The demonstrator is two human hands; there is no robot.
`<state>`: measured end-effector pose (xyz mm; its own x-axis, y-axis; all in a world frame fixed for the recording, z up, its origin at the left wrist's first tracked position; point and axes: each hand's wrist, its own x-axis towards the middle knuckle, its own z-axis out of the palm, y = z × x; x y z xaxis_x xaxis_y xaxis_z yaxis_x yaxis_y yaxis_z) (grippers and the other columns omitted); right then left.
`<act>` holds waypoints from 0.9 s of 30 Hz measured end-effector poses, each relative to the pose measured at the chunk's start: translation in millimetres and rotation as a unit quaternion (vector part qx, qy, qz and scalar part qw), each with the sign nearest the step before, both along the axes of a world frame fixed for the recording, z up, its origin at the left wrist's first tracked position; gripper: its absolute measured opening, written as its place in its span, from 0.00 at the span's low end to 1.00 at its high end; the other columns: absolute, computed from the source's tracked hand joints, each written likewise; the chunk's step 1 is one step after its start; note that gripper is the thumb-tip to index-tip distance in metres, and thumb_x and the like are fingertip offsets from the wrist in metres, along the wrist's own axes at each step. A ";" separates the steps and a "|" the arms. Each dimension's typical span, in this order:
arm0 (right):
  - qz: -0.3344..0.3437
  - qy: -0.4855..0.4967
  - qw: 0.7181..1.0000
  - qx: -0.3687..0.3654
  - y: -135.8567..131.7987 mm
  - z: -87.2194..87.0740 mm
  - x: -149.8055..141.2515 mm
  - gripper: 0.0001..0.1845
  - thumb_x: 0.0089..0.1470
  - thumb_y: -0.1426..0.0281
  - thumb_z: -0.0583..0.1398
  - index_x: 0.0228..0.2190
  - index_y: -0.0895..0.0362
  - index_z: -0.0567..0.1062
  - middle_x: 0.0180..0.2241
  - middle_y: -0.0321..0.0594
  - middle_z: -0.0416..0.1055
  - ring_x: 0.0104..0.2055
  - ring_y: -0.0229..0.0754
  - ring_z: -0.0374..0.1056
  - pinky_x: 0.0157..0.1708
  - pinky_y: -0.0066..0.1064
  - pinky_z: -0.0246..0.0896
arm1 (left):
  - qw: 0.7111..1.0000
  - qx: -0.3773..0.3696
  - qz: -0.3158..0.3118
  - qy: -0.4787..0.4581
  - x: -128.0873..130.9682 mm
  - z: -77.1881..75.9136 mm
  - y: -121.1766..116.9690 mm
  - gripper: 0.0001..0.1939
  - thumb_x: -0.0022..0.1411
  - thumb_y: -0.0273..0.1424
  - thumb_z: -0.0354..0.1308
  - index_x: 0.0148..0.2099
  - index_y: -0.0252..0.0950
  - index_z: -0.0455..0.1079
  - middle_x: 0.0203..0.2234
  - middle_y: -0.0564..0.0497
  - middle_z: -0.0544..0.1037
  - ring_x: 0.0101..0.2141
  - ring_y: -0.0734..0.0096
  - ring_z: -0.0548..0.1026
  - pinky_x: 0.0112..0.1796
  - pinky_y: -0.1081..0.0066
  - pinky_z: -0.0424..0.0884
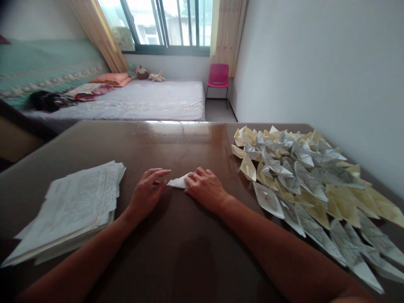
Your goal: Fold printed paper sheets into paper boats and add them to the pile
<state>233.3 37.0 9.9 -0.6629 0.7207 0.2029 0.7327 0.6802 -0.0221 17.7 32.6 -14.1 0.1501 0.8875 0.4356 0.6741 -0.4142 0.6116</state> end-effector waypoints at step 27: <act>-0.024 0.223 0.972 -0.071 -1.8 -5.0 -6.2 0.11 0.61 0.69 0.55 0.41 0.55 0.75 0.39 0.40 0.77 0.40 0.40 0.72 0.40 0.28 0.62 | 0.971 -0.165 -0.050 -0.165 25.3 4.4 -17.5 0.14 0.62 0.36 0.55 0.47 0.35 0.62 0.40 0.45 0.74 0.40 0.67 0.75 0.36 0.69 0.72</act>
<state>227.1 35.2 4.9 -0.4969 0.7905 0.3581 0.6595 0.6122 -0.4363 43.0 15.1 -9.7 0.1427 0.9753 0.1687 0.3853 -0.2118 0.8982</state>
